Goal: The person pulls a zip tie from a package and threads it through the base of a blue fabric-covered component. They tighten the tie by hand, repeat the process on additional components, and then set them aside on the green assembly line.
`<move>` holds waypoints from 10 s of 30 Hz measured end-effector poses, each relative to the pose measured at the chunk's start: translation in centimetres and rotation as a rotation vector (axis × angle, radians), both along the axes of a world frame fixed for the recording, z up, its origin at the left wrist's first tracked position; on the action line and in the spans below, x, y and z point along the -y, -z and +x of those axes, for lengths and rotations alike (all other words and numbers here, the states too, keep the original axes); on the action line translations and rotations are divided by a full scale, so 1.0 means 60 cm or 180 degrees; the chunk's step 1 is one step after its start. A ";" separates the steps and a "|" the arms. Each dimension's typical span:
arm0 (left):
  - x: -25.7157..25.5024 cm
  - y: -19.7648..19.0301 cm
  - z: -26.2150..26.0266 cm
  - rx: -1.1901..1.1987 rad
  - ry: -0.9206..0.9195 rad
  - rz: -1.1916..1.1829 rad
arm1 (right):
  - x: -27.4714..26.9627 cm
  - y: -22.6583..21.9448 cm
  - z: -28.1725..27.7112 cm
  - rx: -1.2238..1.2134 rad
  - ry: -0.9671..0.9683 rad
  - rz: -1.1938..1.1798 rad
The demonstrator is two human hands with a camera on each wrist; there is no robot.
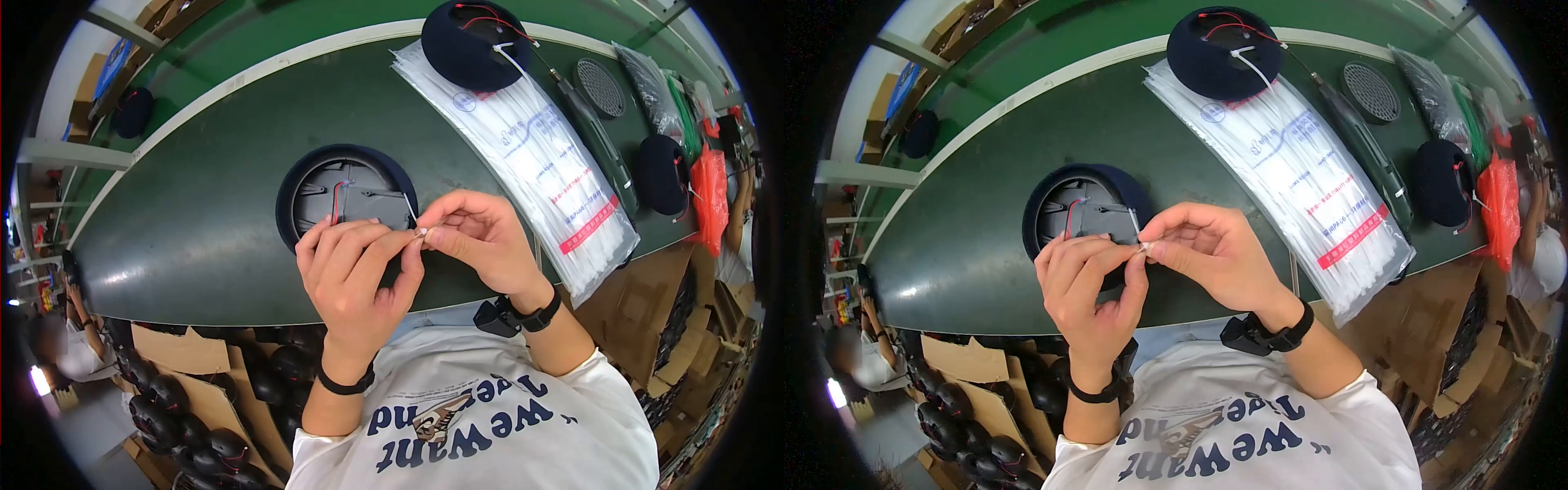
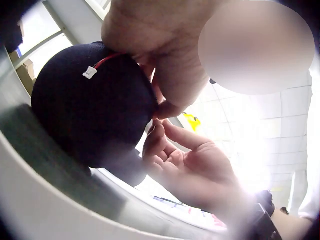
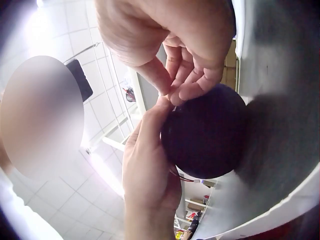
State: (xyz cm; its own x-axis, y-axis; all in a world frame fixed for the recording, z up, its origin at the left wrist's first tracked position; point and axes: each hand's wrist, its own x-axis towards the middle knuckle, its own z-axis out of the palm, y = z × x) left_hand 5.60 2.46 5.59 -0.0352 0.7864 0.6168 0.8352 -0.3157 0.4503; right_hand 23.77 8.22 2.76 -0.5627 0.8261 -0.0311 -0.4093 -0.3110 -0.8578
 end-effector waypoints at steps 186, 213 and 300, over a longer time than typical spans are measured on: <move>-0.018 0.070 -0.061 0.2283 0.0268 -0.0095 | -0.018 -0.024 -0.094 0.1808 0.0898 0.2019; -0.016 0.055 -0.069 0.2454 0.0536 -0.0182 | -0.032 0.002 -0.072 0.0940 0.0847 0.1807; 0.007 -0.010 -0.024 -0.0211 0.0929 -0.0065 | 0.028 -0.083 0.057 0.2727 0.0201 0.3581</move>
State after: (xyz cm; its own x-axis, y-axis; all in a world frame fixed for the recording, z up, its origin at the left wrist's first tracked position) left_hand 4.16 2.05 6.19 0.2340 0.7696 0.5941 0.7384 -0.5382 0.4064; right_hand 27.21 6.53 7.73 -0.6675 0.6609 0.3429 0.3696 0.6939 -0.6179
